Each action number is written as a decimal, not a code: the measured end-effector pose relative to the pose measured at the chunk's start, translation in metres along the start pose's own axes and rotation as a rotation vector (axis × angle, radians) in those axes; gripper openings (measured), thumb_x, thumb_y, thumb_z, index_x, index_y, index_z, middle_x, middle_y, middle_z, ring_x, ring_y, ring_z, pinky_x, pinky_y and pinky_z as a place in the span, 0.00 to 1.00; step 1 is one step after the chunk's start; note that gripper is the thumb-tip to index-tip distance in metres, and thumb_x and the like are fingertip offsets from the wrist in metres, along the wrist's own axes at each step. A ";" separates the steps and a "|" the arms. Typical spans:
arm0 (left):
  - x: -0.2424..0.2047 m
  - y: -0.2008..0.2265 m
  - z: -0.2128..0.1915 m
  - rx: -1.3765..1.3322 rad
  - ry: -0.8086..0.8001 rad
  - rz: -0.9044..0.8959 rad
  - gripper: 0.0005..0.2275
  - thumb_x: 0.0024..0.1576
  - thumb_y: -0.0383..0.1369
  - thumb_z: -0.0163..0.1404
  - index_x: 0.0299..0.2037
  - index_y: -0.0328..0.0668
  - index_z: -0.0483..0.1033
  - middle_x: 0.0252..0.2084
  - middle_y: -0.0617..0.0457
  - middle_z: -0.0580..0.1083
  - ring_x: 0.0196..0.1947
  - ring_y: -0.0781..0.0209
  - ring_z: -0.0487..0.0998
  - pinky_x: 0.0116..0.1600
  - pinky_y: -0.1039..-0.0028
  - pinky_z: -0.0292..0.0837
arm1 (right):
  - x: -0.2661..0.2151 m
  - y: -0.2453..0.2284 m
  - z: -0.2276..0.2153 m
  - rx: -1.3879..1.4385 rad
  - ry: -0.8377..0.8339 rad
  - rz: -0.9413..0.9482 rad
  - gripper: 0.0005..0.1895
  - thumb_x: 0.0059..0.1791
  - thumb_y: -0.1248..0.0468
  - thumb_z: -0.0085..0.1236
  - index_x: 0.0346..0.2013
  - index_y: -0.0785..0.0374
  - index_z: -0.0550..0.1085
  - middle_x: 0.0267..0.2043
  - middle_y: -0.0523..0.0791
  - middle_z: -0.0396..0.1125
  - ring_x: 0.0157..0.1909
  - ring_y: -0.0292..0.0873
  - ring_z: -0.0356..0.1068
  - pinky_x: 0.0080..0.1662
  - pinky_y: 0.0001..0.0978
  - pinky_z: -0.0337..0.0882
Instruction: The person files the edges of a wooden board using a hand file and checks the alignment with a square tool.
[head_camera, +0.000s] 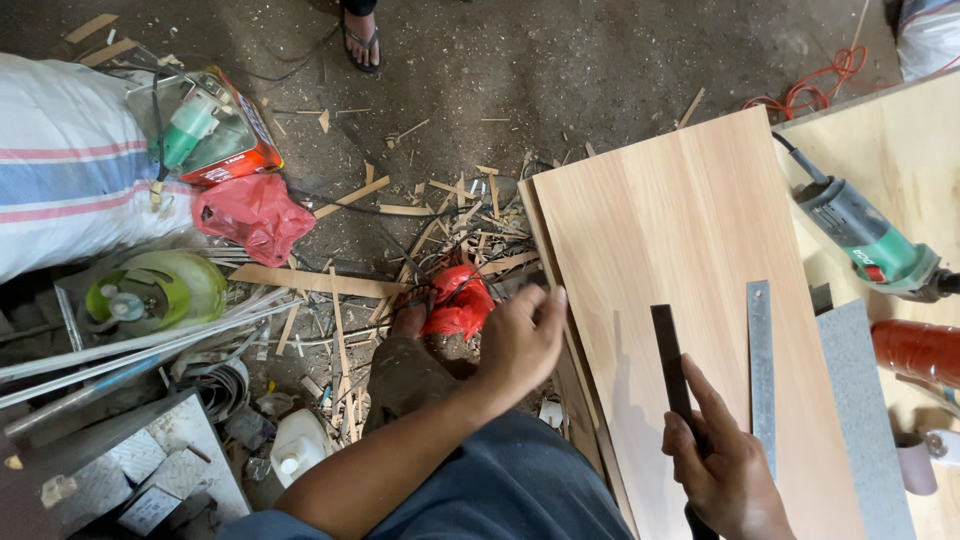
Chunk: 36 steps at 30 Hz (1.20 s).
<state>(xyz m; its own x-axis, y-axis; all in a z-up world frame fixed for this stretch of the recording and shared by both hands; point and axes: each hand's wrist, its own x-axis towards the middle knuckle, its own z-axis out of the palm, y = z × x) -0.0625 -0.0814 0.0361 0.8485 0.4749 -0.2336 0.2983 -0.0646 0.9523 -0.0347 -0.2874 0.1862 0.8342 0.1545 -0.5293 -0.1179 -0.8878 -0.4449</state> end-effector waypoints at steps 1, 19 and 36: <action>0.008 0.009 -0.007 0.000 0.003 0.000 0.19 0.68 0.45 0.38 0.24 0.52 0.65 0.16 0.64 0.58 0.13 0.71 0.54 0.15 0.76 0.45 | 0.003 0.002 -0.001 -0.001 -0.001 -0.002 0.38 0.51 0.63 0.49 0.77 0.42 0.57 0.22 0.47 0.70 0.17 0.45 0.61 0.29 0.34 0.71; 0.017 0.046 -0.019 -0.571 0.038 -0.318 0.20 0.60 0.40 0.47 0.59 0.40 0.75 0.59 0.46 0.77 0.58 0.57 0.79 0.58 0.72 0.78 | 0.048 -0.074 0.001 -0.295 -0.059 -0.522 0.34 0.51 0.64 0.50 0.73 0.53 0.59 0.09 0.44 0.58 0.10 0.40 0.53 0.20 0.32 0.60; 0.053 0.047 -0.031 -0.139 0.057 -0.208 0.14 0.58 0.47 0.53 0.42 0.47 0.78 0.39 0.53 0.79 0.38 0.57 0.80 0.42 0.62 0.71 | 0.087 -0.150 0.000 -0.691 -0.100 -0.420 0.36 0.51 0.60 0.47 0.76 0.45 0.56 0.15 0.54 0.69 0.21 0.68 0.67 0.30 0.51 0.64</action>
<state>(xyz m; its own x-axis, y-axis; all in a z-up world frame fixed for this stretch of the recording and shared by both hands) -0.0171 -0.0323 0.0748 0.7479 0.5143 -0.4197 0.3975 0.1593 0.9037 0.0558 -0.1406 0.2067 0.6787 0.5431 -0.4944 0.5806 -0.8090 -0.0917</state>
